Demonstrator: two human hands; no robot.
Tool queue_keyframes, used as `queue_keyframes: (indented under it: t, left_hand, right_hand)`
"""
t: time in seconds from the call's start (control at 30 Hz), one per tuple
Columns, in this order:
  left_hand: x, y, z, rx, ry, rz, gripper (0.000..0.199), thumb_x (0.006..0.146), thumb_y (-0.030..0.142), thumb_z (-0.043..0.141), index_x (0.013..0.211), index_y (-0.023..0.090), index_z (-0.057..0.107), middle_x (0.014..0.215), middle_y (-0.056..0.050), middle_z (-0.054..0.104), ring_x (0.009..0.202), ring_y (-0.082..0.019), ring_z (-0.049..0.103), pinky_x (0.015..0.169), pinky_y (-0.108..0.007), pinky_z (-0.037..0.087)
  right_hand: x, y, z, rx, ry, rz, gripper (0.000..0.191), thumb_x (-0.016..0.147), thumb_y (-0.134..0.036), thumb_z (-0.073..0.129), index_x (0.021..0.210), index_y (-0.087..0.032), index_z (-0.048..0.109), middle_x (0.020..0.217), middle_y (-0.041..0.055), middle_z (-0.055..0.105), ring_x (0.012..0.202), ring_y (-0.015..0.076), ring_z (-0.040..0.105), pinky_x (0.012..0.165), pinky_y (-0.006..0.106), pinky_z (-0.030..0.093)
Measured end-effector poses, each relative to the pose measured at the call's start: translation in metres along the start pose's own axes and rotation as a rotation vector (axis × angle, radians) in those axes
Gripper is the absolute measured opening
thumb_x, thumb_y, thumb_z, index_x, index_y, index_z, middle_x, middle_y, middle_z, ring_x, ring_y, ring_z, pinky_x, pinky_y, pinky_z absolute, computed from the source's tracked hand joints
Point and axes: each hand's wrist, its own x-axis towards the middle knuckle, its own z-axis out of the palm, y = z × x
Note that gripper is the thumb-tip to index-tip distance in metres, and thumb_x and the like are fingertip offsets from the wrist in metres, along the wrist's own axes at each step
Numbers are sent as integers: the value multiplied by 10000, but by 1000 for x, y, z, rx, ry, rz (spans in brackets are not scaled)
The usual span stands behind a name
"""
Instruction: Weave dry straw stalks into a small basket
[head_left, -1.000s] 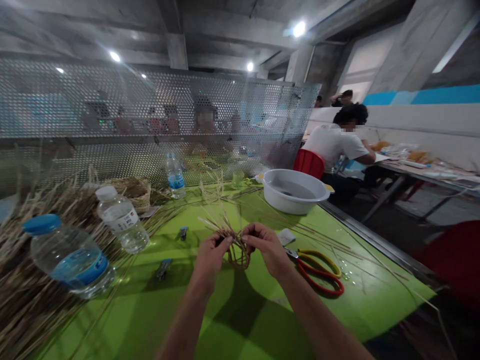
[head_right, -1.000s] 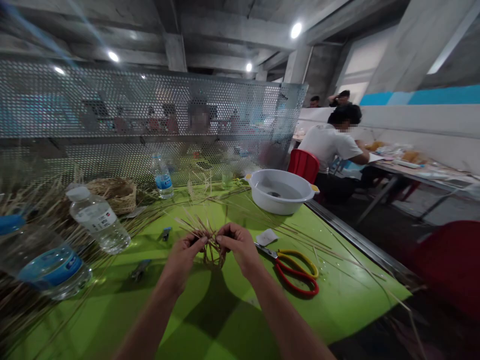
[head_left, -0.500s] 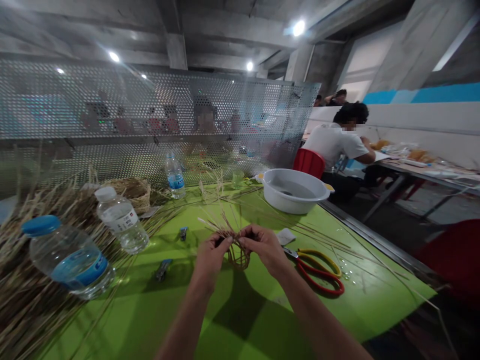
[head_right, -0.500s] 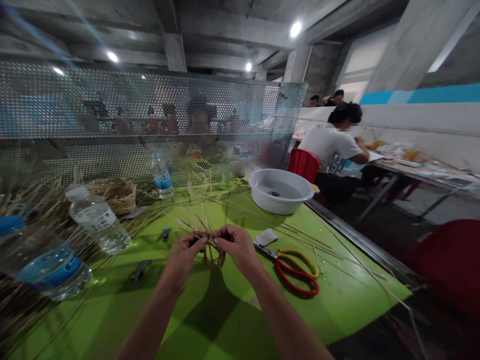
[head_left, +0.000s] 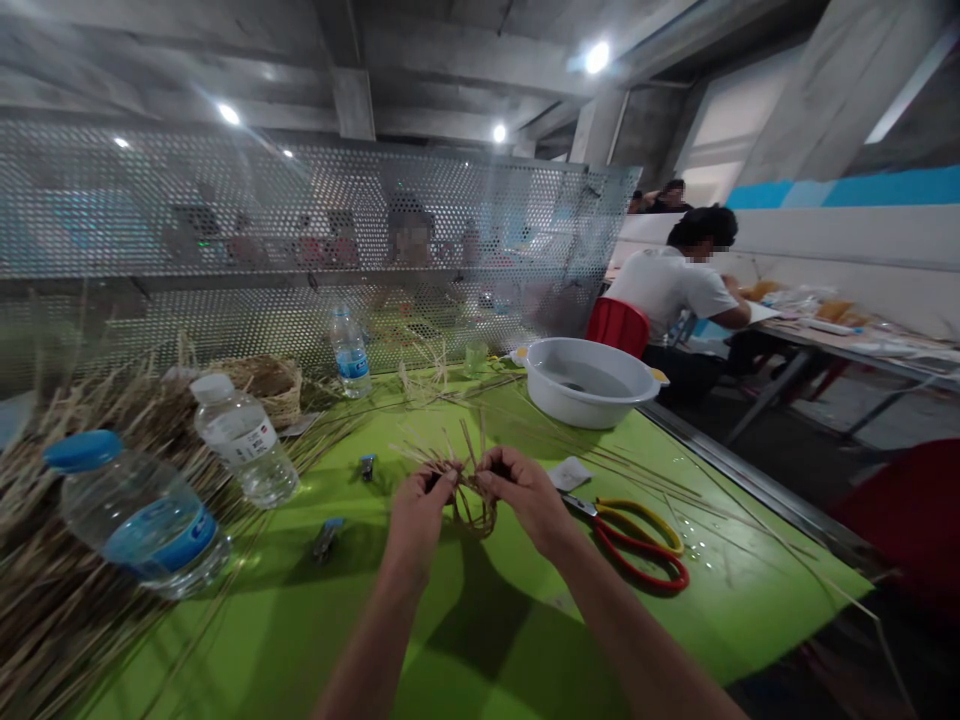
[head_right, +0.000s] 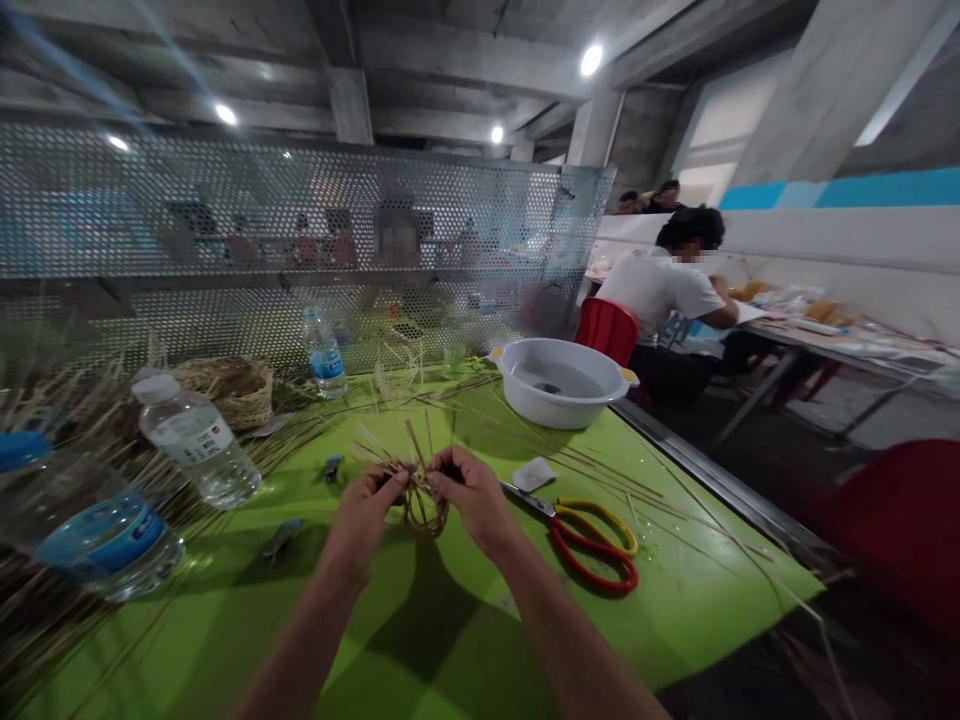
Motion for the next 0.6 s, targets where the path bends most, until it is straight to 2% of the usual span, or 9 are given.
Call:
queue_keyframes:
  t: [0.17,0.37,0.6]
  left_hand:
    - [-3,7,4,-47,-54,34,235,682,355,726,802,154,744,775,-66,738,806,-233,643,791,-333,469]
    - [-5,13,6,-44,-98,45,225,671,351,729,778,154,749,756,-56,738,794,-230,643,801,-343,482]
    - [-5,6,7,-76,-94,88,190,691,310,715,817,170,740,842,-58,747,860,-235,648,848,-344,476]
  right_hand:
    - [1,3,-2,-18,3,36,256,696,-371,769,759,-176,616,650,-27,551,574,110,477,528,235,381]
    - [-1,0,-2,91,13,44,299,655,-332,809,871,-189,660,689,-19,590,598,113,507,523,223,404]
    - [1,1,-1,85,76,52,273,612,-336,824,735,-175,640,641,-24,574,564,105,485,511,226,378]
